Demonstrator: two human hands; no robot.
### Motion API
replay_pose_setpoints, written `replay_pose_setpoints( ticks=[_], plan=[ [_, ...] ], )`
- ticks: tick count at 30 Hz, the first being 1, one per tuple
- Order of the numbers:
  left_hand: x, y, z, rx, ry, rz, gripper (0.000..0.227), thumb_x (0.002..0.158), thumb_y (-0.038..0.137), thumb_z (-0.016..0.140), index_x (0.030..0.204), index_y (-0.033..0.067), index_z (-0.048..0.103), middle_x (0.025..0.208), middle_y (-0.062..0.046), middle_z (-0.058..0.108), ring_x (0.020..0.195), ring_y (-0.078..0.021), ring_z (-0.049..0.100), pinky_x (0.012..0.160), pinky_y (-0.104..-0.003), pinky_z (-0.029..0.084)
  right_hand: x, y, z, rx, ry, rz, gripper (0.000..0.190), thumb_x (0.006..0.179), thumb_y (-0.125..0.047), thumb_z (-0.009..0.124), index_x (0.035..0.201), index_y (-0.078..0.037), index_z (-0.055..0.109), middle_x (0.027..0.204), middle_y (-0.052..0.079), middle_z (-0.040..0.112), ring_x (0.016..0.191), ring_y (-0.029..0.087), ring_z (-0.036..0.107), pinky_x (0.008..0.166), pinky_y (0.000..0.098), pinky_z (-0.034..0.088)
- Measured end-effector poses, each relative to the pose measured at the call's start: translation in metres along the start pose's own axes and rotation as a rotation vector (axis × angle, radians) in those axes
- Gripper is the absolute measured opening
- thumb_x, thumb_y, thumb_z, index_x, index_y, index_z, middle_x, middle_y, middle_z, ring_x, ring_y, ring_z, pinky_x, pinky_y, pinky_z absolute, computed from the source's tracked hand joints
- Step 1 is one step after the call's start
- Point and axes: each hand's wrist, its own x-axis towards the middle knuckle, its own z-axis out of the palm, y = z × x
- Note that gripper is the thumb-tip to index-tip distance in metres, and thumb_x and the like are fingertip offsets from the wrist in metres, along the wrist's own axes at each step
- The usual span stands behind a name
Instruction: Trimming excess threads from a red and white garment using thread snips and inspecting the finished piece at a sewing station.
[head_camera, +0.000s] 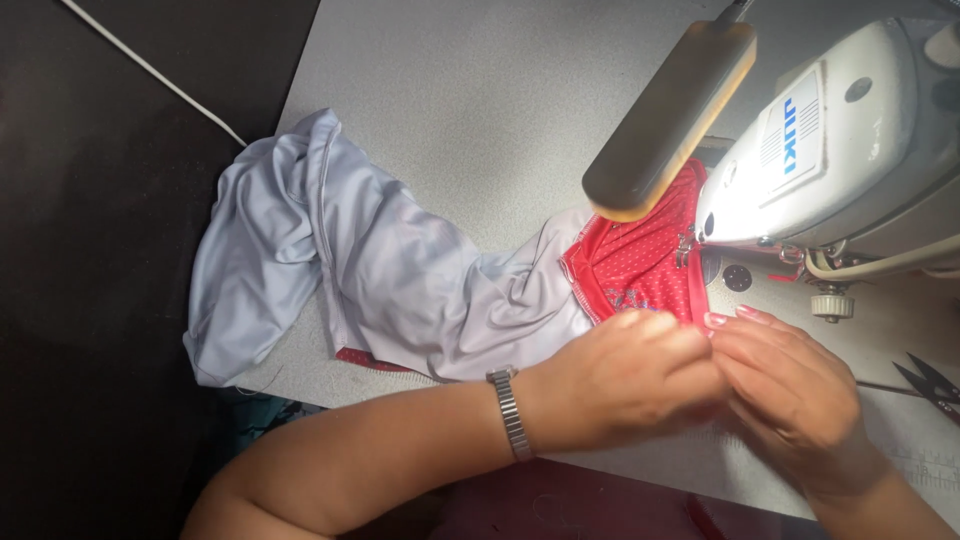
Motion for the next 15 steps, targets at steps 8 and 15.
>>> replay_pose_setpoints(
  ticks=[8, 15],
  plan=[
    [-0.019, -0.037, 0.012, 0.280, -0.189, -0.085, 0.034, 0.101, 0.019, 0.059, 0.135, 0.0199, 0.059, 0.091, -0.003, 0.051, 0.082, -0.0262, 0.055, 0.069, -0.042, 0.043, -0.005, 0.002, -0.003, 0.046, -0.039, -0.032, 0.012, 0.088, -0.011, 0.066, 0.094, 0.000, 0.064, 0.101, 0.020, 0.071, 0.091, 0.030, 0.070, 0.098, 0.0515, 0.059],
    [-0.020, -0.034, 0.003, 0.180, -0.170, 0.083, 0.019, 0.099, 0.013, 0.058, 0.110, 0.0099, 0.072, 0.122, -0.007, 0.067, 0.114, -0.0245, 0.064, 0.100, -0.039, 0.045, -0.005, 0.005, 0.005, 0.139, -0.123, 0.035, 0.011, 0.087, -0.014, 0.068, 0.091, -0.003, 0.070, 0.095, 0.012, 0.072, 0.084, 0.028, 0.070, 0.095, 0.0466, 0.059]
  ],
)
